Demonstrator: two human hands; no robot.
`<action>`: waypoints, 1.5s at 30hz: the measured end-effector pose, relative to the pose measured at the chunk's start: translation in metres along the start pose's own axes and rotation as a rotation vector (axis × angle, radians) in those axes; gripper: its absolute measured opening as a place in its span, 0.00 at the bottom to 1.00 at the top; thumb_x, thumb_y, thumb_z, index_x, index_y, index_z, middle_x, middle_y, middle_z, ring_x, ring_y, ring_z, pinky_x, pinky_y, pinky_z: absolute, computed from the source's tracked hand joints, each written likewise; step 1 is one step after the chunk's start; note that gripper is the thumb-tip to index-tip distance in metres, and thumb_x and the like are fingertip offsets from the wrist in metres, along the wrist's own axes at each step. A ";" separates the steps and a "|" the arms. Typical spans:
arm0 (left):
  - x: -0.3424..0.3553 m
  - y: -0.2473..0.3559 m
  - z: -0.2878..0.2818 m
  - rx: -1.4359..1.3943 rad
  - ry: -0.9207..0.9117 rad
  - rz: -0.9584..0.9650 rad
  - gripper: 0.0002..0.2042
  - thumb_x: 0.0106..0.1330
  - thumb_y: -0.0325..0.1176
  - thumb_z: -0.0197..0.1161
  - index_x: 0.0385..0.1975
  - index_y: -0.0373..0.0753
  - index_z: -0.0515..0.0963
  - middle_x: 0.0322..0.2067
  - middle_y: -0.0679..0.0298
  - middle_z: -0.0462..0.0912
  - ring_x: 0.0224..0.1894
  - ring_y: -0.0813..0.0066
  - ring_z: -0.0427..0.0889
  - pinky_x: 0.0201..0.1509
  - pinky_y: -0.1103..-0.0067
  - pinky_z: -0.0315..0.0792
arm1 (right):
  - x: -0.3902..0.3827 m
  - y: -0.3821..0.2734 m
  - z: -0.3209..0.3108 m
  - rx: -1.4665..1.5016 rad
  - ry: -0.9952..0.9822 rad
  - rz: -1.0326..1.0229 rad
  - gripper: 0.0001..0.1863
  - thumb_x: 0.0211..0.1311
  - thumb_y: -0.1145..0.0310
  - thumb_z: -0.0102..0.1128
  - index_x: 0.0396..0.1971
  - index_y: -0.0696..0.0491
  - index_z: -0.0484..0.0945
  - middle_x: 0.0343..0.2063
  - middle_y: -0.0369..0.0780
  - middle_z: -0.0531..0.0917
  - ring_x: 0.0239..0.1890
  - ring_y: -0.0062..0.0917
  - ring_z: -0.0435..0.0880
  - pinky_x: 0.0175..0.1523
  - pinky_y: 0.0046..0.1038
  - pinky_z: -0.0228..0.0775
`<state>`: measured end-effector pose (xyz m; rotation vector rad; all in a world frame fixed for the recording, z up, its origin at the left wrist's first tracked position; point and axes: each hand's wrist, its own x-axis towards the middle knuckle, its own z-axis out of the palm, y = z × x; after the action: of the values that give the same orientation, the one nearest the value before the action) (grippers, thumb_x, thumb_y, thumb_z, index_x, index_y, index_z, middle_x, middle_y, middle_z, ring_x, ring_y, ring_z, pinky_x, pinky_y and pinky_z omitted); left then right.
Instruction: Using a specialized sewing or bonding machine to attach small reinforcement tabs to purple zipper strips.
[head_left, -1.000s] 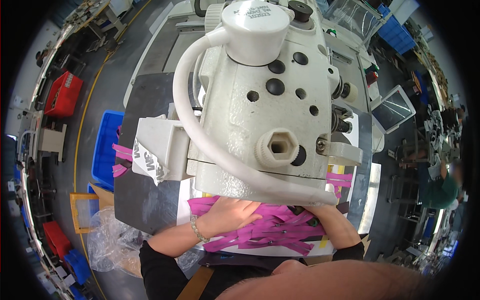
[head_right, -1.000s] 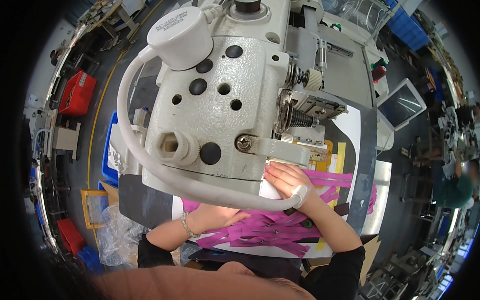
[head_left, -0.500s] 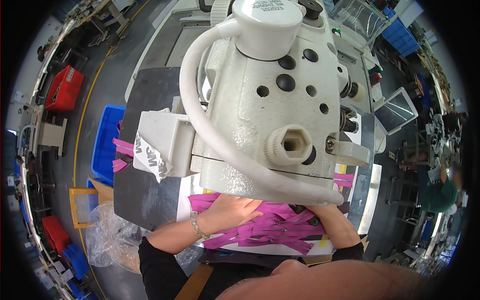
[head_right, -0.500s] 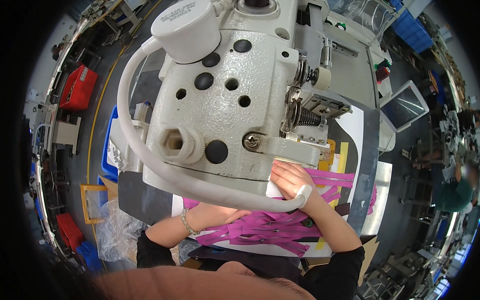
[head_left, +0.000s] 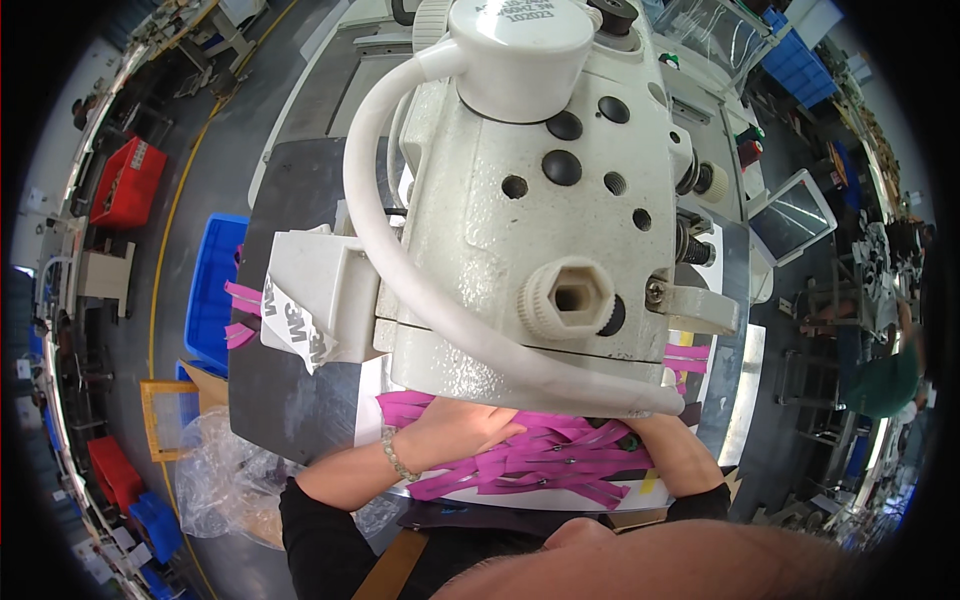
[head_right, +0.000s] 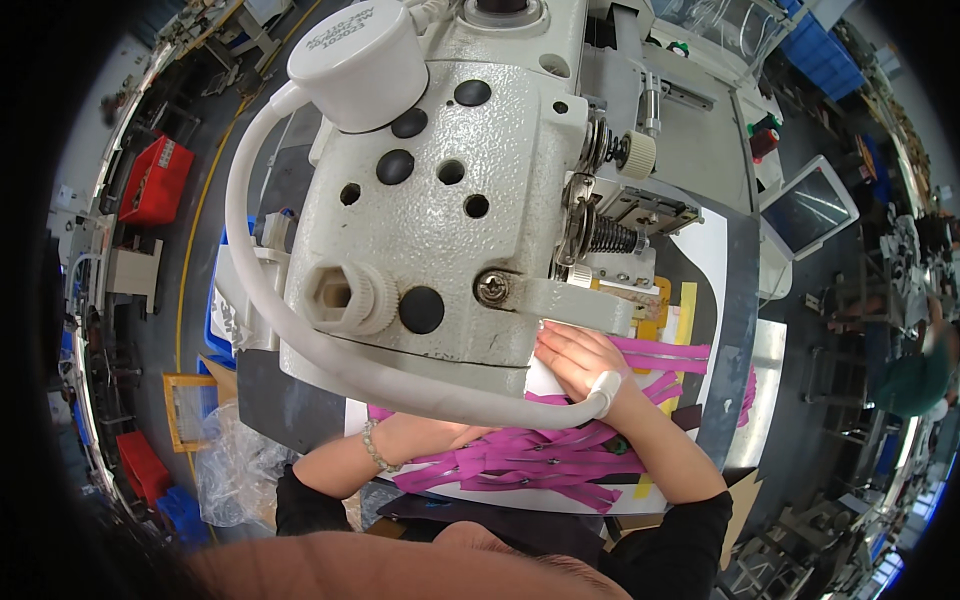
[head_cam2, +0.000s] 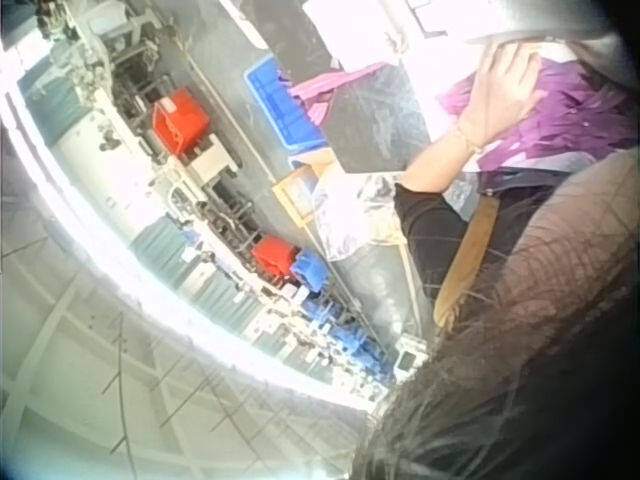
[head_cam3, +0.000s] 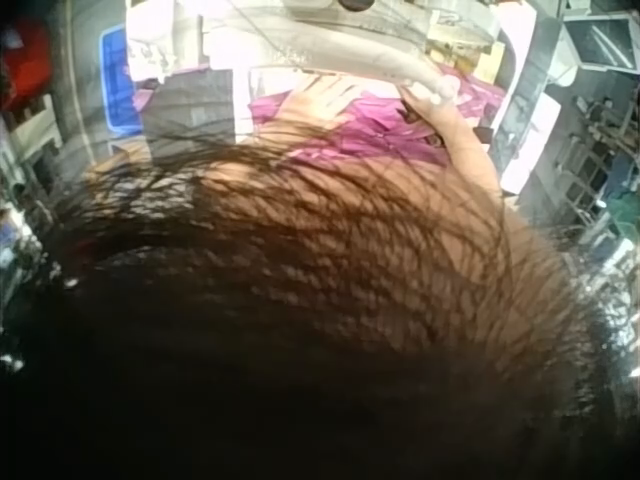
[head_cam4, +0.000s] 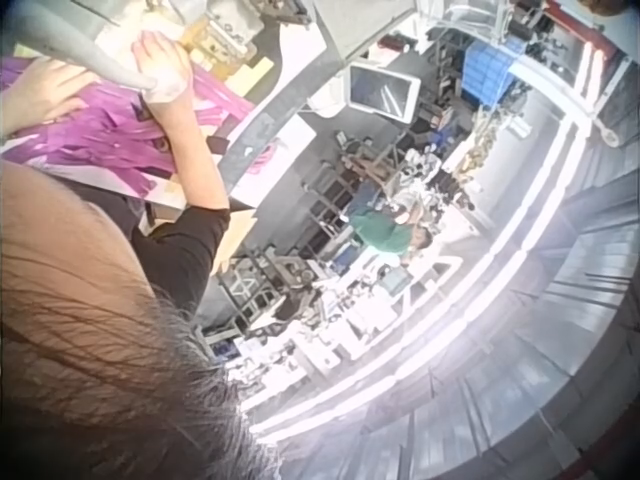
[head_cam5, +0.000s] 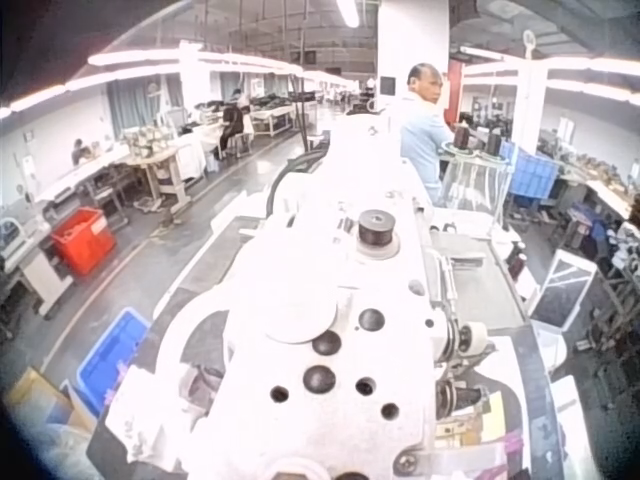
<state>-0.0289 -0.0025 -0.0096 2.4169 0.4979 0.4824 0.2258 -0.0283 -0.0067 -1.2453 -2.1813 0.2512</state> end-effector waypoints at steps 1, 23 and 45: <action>-0.002 0.000 0.001 -0.019 -0.062 -0.040 0.17 0.64 0.42 0.59 0.44 0.35 0.75 0.37 0.59 0.81 0.34 0.65 0.82 0.34 0.73 0.77 | -0.002 0.001 0.002 0.004 0.001 0.004 0.14 0.44 0.78 0.63 0.36 0.56 0.82 0.42 0.42 0.83 0.48 0.34 0.82 0.49 0.33 0.74; -0.004 0.008 -0.006 -0.066 -0.162 -0.137 0.18 0.69 0.42 0.54 0.55 0.44 0.74 0.55 0.60 0.75 0.58 0.61 0.72 0.60 0.69 0.66 | -0.001 -0.003 -0.003 0.014 0.026 0.001 0.17 0.43 0.79 0.61 0.38 0.59 0.82 0.39 0.44 0.84 0.43 0.34 0.83 0.47 0.35 0.74; 0.005 0.018 -0.007 0.157 -0.071 -0.068 0.23 0.62 0.42 0.61 0.54 0.35 0.72 0.50 0.53 0.76 0.54 0.56 0.75 0.56 0.69 0.70 | -0.001 -0.007 -0.003 -0.003 -0.012 0.032 0.18 0.44 0.76 0.61 0.41 0.57 0.82 0.42 0.43 0.83 0.49 0.34 0.81 0.51 0.34 0.73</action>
<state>-0.0237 -0.0099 0.0084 2.5471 0.6053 0.3379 0.2233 -0.0328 -0.0015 -1.2841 -2.1741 0.2688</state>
